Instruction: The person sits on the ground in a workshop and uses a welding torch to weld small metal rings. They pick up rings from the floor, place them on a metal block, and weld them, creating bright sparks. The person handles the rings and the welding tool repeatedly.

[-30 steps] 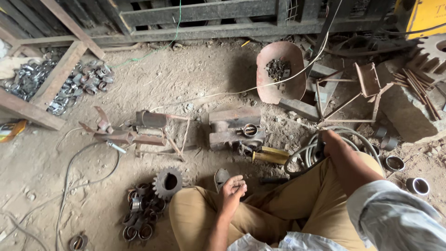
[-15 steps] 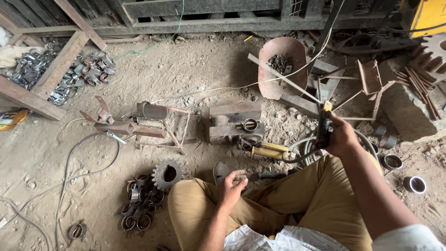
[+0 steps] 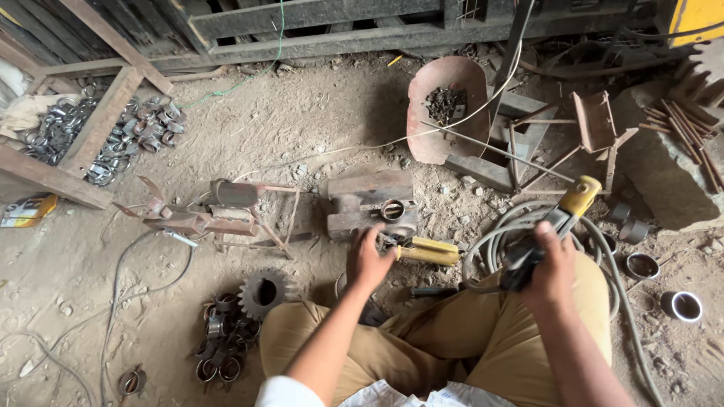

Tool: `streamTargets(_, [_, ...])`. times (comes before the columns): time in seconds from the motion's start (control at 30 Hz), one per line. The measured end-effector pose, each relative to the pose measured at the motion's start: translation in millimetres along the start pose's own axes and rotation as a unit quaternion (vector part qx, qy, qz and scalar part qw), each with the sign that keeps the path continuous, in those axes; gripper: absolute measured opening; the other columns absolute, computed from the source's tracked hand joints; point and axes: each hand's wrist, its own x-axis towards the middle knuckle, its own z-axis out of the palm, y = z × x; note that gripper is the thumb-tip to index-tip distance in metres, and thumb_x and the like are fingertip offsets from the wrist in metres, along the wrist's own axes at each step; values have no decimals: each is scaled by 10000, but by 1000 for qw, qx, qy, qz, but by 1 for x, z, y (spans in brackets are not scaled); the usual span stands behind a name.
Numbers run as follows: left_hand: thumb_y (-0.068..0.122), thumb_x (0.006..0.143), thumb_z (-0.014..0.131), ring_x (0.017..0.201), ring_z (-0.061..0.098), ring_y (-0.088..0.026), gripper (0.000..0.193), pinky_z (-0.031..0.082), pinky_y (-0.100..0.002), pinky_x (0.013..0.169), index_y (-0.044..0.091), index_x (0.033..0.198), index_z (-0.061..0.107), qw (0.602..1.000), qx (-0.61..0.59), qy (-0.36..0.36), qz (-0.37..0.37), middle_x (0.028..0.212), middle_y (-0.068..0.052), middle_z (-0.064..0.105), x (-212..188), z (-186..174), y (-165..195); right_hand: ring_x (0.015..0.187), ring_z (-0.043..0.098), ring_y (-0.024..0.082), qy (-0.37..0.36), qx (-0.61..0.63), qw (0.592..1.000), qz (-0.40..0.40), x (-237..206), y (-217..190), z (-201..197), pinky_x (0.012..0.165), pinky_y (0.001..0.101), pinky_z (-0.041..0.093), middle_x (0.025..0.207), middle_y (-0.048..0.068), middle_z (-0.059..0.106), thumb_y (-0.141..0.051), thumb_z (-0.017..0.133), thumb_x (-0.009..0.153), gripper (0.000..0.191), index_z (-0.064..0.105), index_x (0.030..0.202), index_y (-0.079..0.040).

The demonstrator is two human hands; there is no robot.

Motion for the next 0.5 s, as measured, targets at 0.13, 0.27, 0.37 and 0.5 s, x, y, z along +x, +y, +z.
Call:
streamTargets(0.13, [211, 731, 872, 1394, 443, -324, 814, 370, -511, 1126, 210, 1459, 508, 994, 108, -19, 4, 1516, -123, 465, 52, 10, 19, 855, 610, 145, -35, -57, 997, -33, -10, 7, 11, 771, 327, 536, 961, 21, 597, -213, 802, 844, 453, 523, 1181, -96])
streamTargets(0.27, [318, 782, 859, 1439, 374, -302, 854, 302, -546, 1163, 198, 1507, 423, 977, 180, -114, -14, 1570, -64, 406, 78, 12, 26, 870, 617, 149, -25, -185, 982, -14, -23, 12, 20, 802, 328, 543, 970, 39, 624, -202, 818, 783, 491, 554, 1170, -56])
streamTargets(0.37, [356, 790, 857, 1441, 366, -276, 824, 278, -551, 1156, 217, 1487, 439, 970, 195, -139, -29, 1559, -36, 419, 90, 10, 25, 880, 618, 145, -34, -252, 967, -27, -32, 5, 16, 821, 327, 534, 978, 36, 625, -196, 805, 776, 514, 546, 1201, -65])
streamTargets(0.5, [368, 805, 839, 1403, 446, -224, 703, 319, -508, 1145, 228, 1420, 529, 972, 195, -131, -20, 1492, -4, 524, 93, 9, 16, 859, 609, 140, -65, -266, 960, -57, -31, -8, 9, 800, 325, 543, 959, 33, 573, -190, 776, 797, 521, 524, 1240, -84])
